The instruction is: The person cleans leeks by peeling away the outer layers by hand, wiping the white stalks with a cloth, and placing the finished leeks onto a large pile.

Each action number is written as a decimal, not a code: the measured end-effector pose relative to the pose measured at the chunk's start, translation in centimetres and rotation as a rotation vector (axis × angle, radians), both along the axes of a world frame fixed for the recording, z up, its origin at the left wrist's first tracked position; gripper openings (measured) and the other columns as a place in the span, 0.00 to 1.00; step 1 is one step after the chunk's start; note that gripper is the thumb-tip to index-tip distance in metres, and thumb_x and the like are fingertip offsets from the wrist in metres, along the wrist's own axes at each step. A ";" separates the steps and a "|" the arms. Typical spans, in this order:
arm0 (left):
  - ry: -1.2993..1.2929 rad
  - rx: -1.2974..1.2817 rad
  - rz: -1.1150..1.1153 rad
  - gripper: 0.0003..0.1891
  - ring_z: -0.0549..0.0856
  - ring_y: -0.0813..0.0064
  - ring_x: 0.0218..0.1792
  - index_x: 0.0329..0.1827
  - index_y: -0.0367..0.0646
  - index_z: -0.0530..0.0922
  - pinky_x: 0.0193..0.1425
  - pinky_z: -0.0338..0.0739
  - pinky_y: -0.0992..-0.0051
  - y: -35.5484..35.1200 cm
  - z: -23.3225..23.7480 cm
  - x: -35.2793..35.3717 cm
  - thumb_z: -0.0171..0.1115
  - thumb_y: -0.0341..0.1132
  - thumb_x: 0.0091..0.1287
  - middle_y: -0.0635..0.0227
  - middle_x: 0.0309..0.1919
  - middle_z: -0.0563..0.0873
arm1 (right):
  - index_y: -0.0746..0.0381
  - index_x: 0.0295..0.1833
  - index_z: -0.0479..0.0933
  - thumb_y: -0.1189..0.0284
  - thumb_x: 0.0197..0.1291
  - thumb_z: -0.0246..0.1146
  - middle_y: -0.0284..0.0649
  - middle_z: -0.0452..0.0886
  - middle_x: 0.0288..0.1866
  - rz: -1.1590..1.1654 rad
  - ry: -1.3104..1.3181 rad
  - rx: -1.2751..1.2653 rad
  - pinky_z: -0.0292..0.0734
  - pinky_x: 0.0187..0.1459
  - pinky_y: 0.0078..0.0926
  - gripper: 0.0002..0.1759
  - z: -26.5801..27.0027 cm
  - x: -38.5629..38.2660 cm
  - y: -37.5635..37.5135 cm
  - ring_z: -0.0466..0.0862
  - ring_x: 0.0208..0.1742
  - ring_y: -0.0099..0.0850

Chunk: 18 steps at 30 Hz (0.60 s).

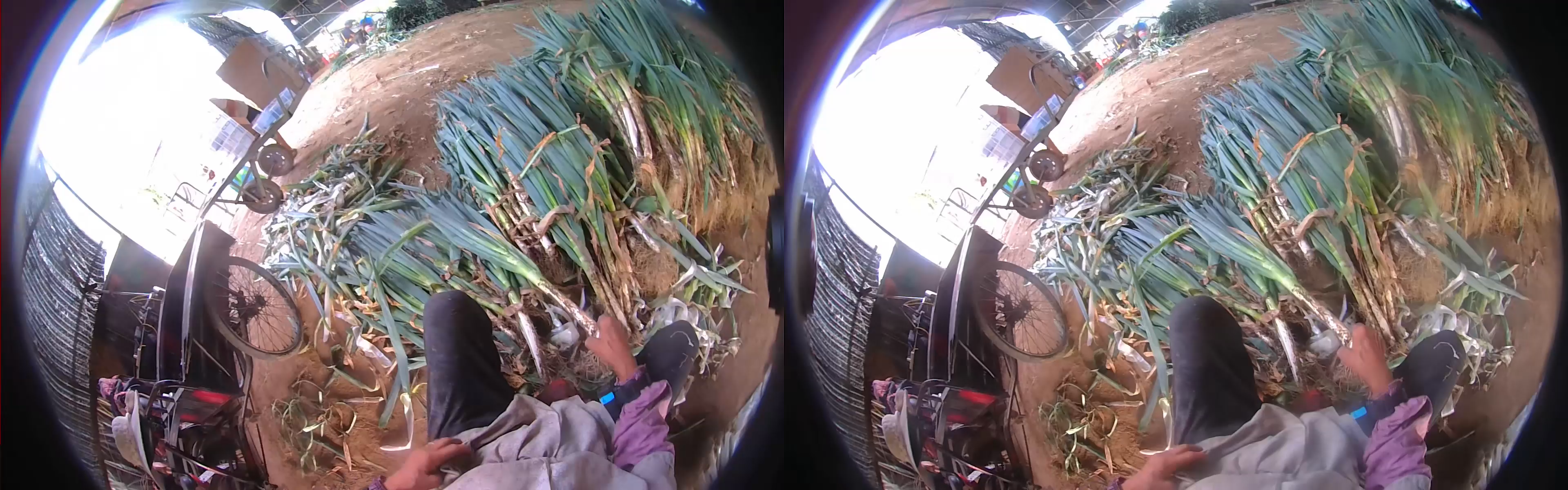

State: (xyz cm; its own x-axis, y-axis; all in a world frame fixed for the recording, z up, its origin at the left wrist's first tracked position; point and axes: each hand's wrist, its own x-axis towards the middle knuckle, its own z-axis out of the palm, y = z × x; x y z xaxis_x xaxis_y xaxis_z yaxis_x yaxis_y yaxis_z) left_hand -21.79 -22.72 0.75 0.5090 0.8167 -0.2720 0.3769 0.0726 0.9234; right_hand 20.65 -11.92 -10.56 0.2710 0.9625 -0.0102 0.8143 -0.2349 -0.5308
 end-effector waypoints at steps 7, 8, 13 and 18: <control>0.576 0.419 -0.592 0.23 0.81 0.57 0.40 0.59 0.48 0.72 0.34 0.79 0.62 2.2 2.6 3.2 0.57 0.31 0.57 0.61 0.37 0.77 | 0.64 0.36 0.68 0.64 0.49 0.70 0.49 0.69 0.31 0.133 0.166 0.205 0.65 0.35 0.45 0.20 -3.5 3.2 -1.7 0.72 0.35 0.51; 0.684 0.494 -0.708 0.25 0.81 0.60 0.38 0.61 0.48 0.71 0.31 0.79 0.63 2.2 3.1 3.7 0.57 0.32 0.57 0.60 0.39 0.76 | 0.63 0.35 0.66 0.66 0.51 0.70 0.47 0.65 0.30 0.162 0.127 0.313 0.62 0.35 0.43 0.19 -2.4 2.7 -1.6 0.69 0.33 0.50; 0.648 0.531 -0.993 0.32 0.81 0.58 0.40 0.67 0.44 0.68 0.32 0.81 0.64 5.2 4.9 2.7 0.60 0.36 0.55 0.52 0.49 0.74 | 0.67 0.31 0.70 0.63 0.45 0.68 0.53 0.72 0.29 0.023 0.131 0.027 0.68 0.35 0.48 0.19 1.8 1.2 -0.5 0.75 0.34 0.53; 0.321 0.446 -0.869 0.40 0.79 0.50 0.50 0.69 0.43 0.66 0.47 0.79 0.59 14.5 6.7 5.4 0.71 0.39 0.50 0.51 0.54 0.77 | 0.68 0.30 0.69 0.66 0.47 0.63 0.57 0.73 0.25 0.063 0.083 0.037 0.67 0.33 0.51 0.16 4.9 -0.2 -0.5 0.76 0.31 0.58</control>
State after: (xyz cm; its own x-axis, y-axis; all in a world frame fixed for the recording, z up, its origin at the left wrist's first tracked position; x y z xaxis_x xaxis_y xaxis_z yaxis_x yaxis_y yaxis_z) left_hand -16.35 -8.21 7.50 0.9292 0.2606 -0.2620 0.3695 -0.6679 0.6461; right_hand 20.46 -12.40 -5.70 0.2099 0.9777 0.0056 0.7794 -0.1638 -0.6047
